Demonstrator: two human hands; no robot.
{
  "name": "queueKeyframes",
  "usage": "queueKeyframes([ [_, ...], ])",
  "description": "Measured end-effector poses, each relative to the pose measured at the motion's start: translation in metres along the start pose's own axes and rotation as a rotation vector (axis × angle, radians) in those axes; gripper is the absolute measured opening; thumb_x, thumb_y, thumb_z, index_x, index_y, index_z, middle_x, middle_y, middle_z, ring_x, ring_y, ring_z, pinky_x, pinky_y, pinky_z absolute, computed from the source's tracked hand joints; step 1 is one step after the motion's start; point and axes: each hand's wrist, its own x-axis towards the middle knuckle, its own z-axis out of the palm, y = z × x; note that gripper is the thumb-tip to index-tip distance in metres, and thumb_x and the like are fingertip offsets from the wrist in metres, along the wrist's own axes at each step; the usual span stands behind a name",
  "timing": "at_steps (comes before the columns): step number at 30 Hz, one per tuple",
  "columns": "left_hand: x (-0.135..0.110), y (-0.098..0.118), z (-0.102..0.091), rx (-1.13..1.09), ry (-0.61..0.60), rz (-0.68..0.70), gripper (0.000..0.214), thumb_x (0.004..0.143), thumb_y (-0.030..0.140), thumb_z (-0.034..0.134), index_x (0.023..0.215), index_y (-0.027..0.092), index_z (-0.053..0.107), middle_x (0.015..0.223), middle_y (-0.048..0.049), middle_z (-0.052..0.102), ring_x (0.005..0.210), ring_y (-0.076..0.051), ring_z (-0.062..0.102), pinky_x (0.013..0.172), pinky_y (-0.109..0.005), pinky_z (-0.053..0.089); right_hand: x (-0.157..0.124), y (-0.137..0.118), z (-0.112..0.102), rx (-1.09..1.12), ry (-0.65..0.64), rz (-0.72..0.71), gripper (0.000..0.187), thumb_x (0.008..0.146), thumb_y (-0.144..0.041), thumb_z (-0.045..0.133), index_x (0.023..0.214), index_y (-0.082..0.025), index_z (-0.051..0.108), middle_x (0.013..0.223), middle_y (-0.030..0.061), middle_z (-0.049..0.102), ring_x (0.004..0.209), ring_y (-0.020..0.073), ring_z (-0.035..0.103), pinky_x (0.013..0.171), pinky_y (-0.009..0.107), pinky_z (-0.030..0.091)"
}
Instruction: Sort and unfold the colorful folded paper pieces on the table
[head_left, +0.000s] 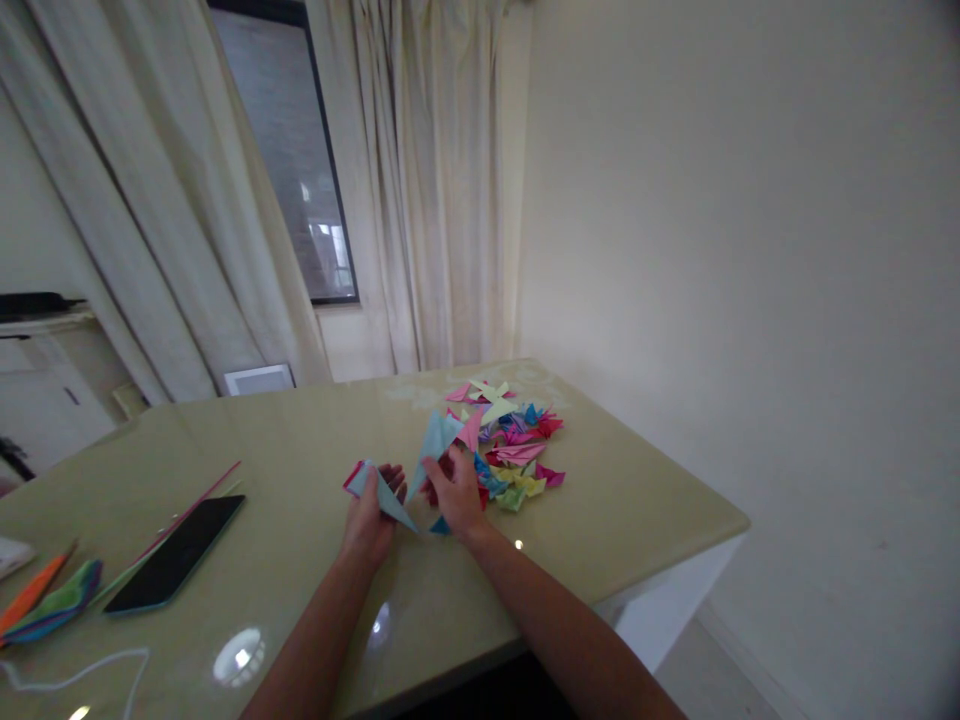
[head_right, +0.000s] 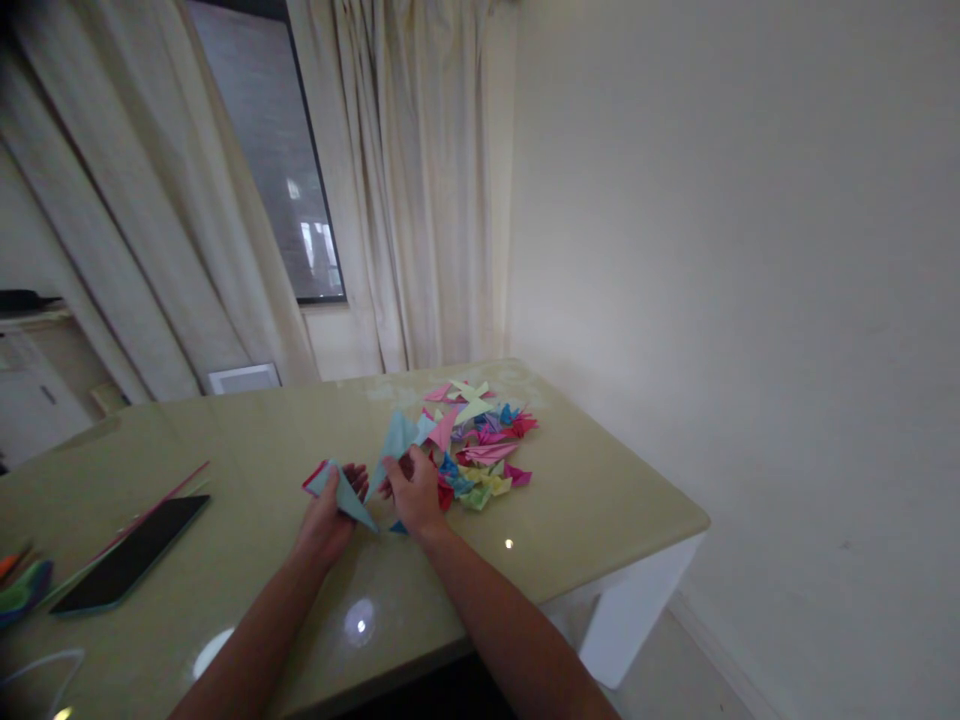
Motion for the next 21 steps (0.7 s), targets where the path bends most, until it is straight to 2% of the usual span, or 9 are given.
queueKeyframes([
  [3, 0.001, 0.003, 0.002, -0.004, 0.006, -0.014, 0.028, 0.102, 0.007, 0.048, 0.085, 0.012, 0.07, 0.079, -0.0035, 0.068, 0.06, -0.006, 0.063, 0.056, -0.014, 0.054, 0.012, 0.01, -0.003, 0.191, 0.285, -0.028, 0.043, 0.082, -0.053, 0.076, 0.106, -0.022, 0.057, 0.099, 0.0047, 0.074, 0.085, 0.0199, 0.075, 0.077, 0.031, 0.06],
  [5, 0.001, 0.003, 0.002, -0.009, -0.018, -0.008, 0.026, 0.101, 0.007, 0.05, 0.091, 0.011, 0.073, 0.081, -0.0036, 0.067, 0.063, -0.006, 0.064, 0.062, -0.014, 0.057, 0.017, 0.016, -0.006, 0.202, 0.33, -0.003, 0.053, 0.077, -0.052, 0.079, 0.115, -0.021, 0.058, 0.11, 0.0076, 0.074, 0.095, 0.0214, 0.075, 0.086, 0.034, 0.06],
  [7, -0.001, 0.001, 0.001, -0.007, -0.058, 0.02, 0.022, 0.1, 0.009, 0.054, 0.096, 0.012, 0.076, 0.082, -0.0031, 0.067, 0.069, -0.007, 0.066, 0.073, -0.017, 0.06, 0.015, 0.019, -0.006, 0.127, 0.25, 0.045, 0.052, 0.081, -0.054, 0.074, 0.118, -0.02, 0.06, 0.109, 0.0084, 0.074, 0.091, 0.0216, 0.075, 0.08, 0.034, 0.061],
  [10, -0.004, -0.002, -0.001, 0.036, -0.153, 0.063, 0.011, 0.093, 0.016, 0.071, 0.102, 0.014, 0.077, 0.078, -0.0013, 0.067, 0.075, -0.01, 0.069, 0.081, -0.022, 0.062, 0.003, 0.015, -0.001, -0.028, 0.033, 0.057, 0.034, 0.09, -0.05, 0.065, 0.102, -0.018, 0.069, 0.09, 0.006, 0.074, 0.078, 0.0207, 0.072, 0.064, 0.029, 0.058],
  [13, -0.006, -0.003, -0.003, 0.101, -0.185, 0.059, 0.034, 0.073, 0.024, 0.092, 0.101, 0.014, 0.076, 0.079, -0.0013, 0.071, 0.076, -0.014, 0.071, 0.072, -0.023, 0.062, -0.012, 0.005, 0.005, -0.283, -0.125, -0.089, 0.016, 0.087, -0.035, 0.074, 0.09, -0.019, 0.073, 0.08, 0.0027, 0.072, 0.07, 0.0176, 0.066, 0.064, 0.026, 0.052],
  [15, -0.006, -0.004, -0.004, 0.121, -0.166, 0.066, 0.044, 0.06, 0.027, 0.099, 0.093, 0.015, 0.074, 0.079, -0.0006, 0.073, 0.071, -0.015, 0.071, 0.065, -0.022, 0.06, -0.019, 0.0, 0.008, -0.443, -0.17, -0.19, 0.014, 0.082, -0.025, 0.08, 0.092, -0.019, 0.072, 0.083, 0.0018, 0.072, 0.067, 0.0151, 0.062, 0.064, 0.025, 0.048],
  [17, -0.005, -0.004, -0.005, 0.129, -0.174, 0.093, 0.046, 0.054, 0.03, 0.101, 0.086, 0.015, 0.071, 0.076, 0.0013, 0.072, 0.067, -0.014, 0.07, 0.062, -0.022, 0.059, -0.022, -0.002, 0.009, -0.491, -0.182, -0.218, 0.015, 0.08, -0.021, 0.081, 0.09, -0.019, 0.07, 0.081, 0.0007, 0.071, 0.064, 0.0137, 0.059, 0.062, 0.024, 0.045],
  [21, -0.005, -0.006, -0.006, 0.172, -0.207, 0.116, 0.046, 0.059, 0.037, 0.099, 0.089, 0.015, 0.071, 0.077, 0.001, 0.073, 0.065, -0.014, 0.069, 0.061, -0.022, 0.058, -0.021, -0.001, 0.008, -0.428, -0.189, -0.211, 0.007, 0.084, -0.02, 0.075, 0.083, -0.02, 0.067, 0.07, -0.002, 0.066, 0.062, 0.0138, 0.058, 0.06, 0.024, 0.042],
])
